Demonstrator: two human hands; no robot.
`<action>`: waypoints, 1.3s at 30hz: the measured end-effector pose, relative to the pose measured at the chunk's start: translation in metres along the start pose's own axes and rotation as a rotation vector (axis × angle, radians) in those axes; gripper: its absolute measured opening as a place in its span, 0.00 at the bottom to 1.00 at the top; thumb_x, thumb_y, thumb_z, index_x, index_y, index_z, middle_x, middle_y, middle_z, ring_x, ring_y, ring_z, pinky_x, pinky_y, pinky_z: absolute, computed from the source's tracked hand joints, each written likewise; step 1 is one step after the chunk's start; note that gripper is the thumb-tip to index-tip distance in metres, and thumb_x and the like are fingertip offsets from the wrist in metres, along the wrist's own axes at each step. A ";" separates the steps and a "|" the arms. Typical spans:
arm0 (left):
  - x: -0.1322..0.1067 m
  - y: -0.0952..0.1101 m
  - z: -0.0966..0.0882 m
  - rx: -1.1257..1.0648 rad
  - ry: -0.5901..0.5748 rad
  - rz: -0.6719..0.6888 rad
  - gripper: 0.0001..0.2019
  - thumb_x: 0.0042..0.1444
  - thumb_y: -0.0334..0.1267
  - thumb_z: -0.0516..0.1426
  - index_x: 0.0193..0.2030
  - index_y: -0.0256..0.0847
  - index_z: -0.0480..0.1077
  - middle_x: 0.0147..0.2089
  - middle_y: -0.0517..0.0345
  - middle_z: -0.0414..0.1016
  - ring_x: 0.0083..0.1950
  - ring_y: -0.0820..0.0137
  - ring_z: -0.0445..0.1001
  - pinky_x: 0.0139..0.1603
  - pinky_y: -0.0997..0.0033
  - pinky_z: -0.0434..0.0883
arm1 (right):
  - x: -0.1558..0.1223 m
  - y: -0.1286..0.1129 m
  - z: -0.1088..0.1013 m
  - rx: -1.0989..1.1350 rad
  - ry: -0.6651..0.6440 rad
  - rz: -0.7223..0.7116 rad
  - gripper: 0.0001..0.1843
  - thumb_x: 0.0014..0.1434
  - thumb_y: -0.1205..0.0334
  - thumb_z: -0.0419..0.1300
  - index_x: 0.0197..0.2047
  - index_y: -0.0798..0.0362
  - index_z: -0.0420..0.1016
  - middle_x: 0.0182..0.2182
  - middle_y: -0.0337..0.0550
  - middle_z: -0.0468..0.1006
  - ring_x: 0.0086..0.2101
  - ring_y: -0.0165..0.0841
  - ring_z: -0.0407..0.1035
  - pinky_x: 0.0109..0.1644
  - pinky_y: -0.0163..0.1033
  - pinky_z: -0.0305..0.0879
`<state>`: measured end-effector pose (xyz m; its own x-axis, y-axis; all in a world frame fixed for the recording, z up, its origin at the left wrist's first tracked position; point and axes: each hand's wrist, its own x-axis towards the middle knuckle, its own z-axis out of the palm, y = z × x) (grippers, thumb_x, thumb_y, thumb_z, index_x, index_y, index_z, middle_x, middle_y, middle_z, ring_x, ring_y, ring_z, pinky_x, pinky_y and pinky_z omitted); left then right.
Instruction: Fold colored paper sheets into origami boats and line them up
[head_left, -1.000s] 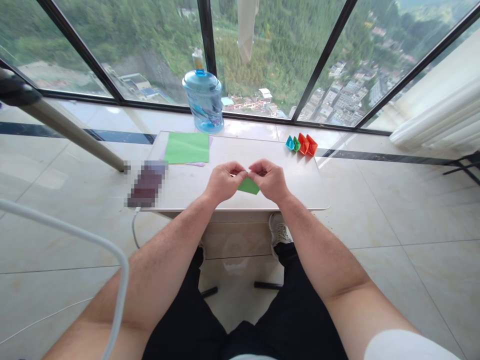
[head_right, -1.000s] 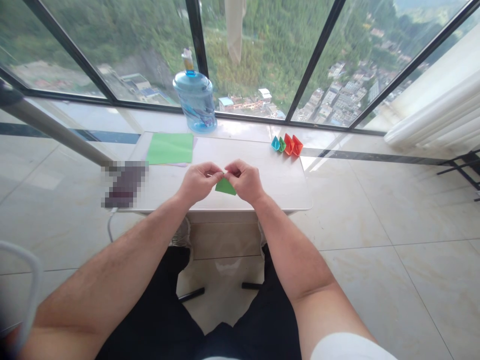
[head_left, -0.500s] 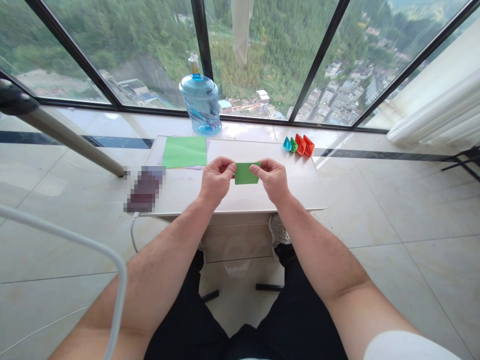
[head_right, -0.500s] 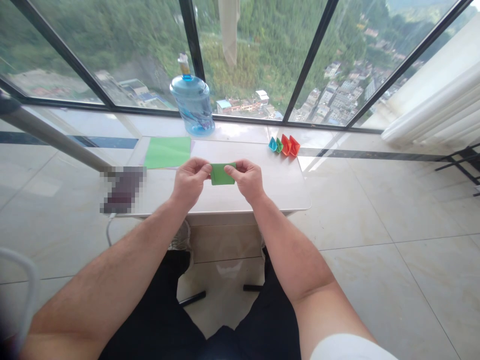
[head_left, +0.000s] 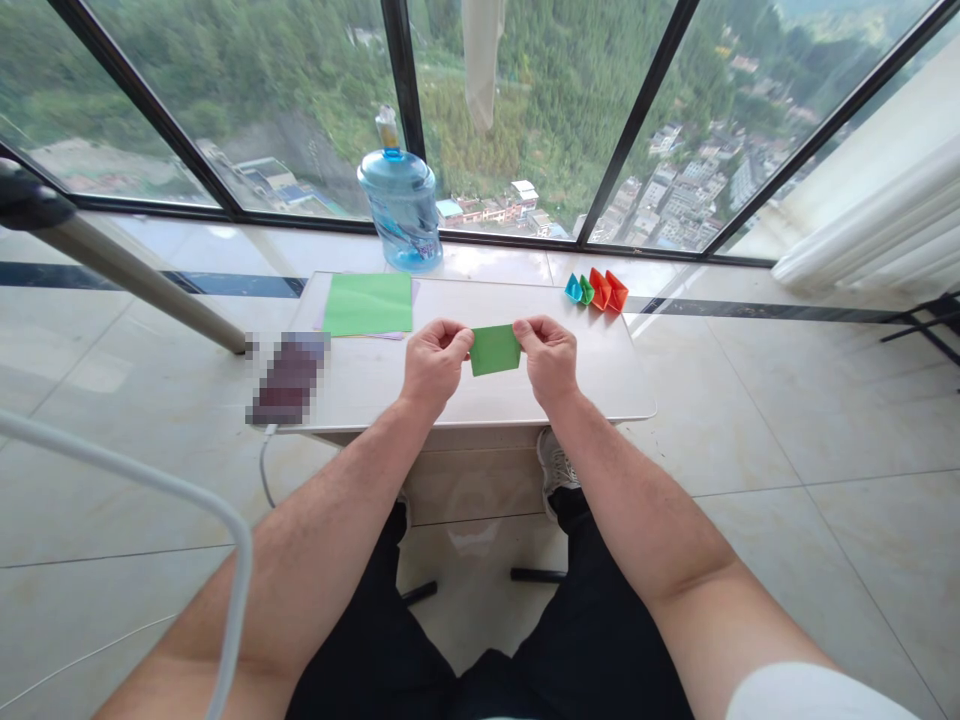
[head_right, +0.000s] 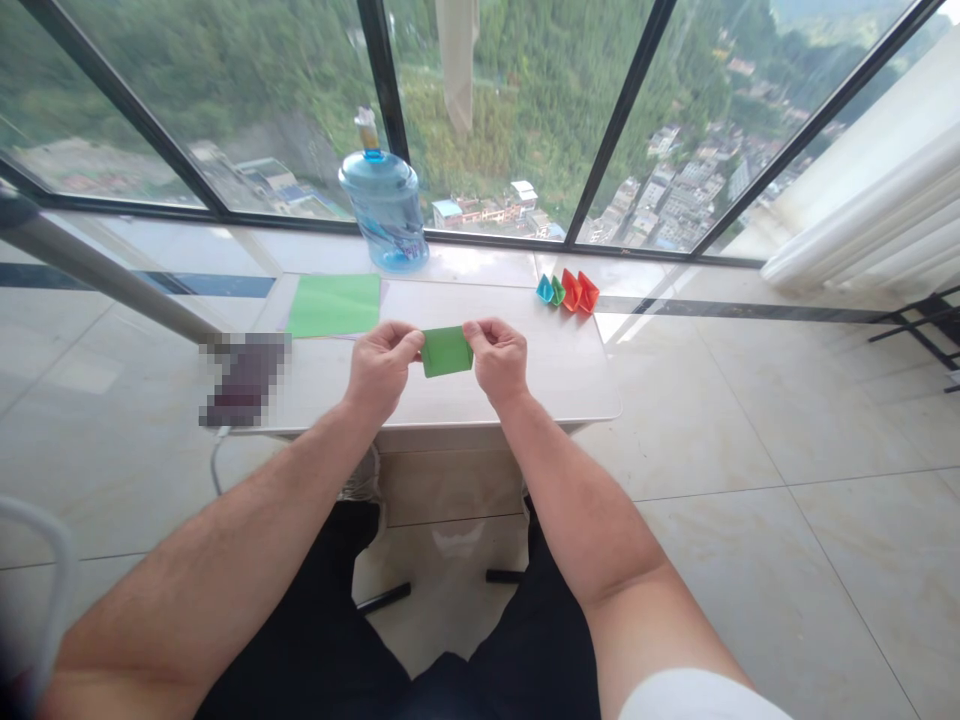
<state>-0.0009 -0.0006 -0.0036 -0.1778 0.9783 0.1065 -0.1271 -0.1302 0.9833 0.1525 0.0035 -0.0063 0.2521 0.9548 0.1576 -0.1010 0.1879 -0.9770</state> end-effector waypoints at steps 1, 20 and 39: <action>0.000 -0.001 0.001 0.003 0.007 -0.004 0.08 0.48 0.41 0.65 0.28 0.39 0.73 0.26 0.62 0.72 0.28 0.73 0.69 0.30 0.74 0.71 | 0.000 0.000 0.000 -0.007 0.008 -0.003 0.21 0.51 0.41 0.69 0.28 0.52 0.75 0.24 0.36 0.75 0.27 0.29 0.66 0.33 0.36 0.66; 0.007 0.017 -0.017 0.301 -0.433 -0.273 0.05 0.43 0.33 0.65 0.22 0.38 0.73 0.20 0.58 0.73 0.23 0.73 0.66 0.25 0.74 0.61 | 0.006 -0.013 -0.022 -0.274 -0.392 0.209 0.16 0.44 0.52 0.72 0.25 0.55 0.75 0.21 0.35 0.73 0.25 0.28 0.65 0.28 0.34 0.61; -0.014 -0.009 0.012 -0.491 0.107 -0.577 0.05 0.56 0.30 0.62 0.32 0.39 0.70 0.29 0.58 0.78 0.31 0.74 0.77 0.35 0.75 0.69 | -0.018 0.013 0.011 -0.227 -0.155 -0.049 0.29 0.58 0.59 0.61 0.63 0.50 0.74 0.34 0.38 0.83 0.34 0.34 0.78 0.48 0.43 0.75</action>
<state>0.0148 -0.0110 -0.0117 -0.0424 0.8954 -0.4433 -0.6434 0.3150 0.6977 0.1361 -0.0087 -0.0206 0.0997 0.9729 0.2087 0.1307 0.1952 -0.9720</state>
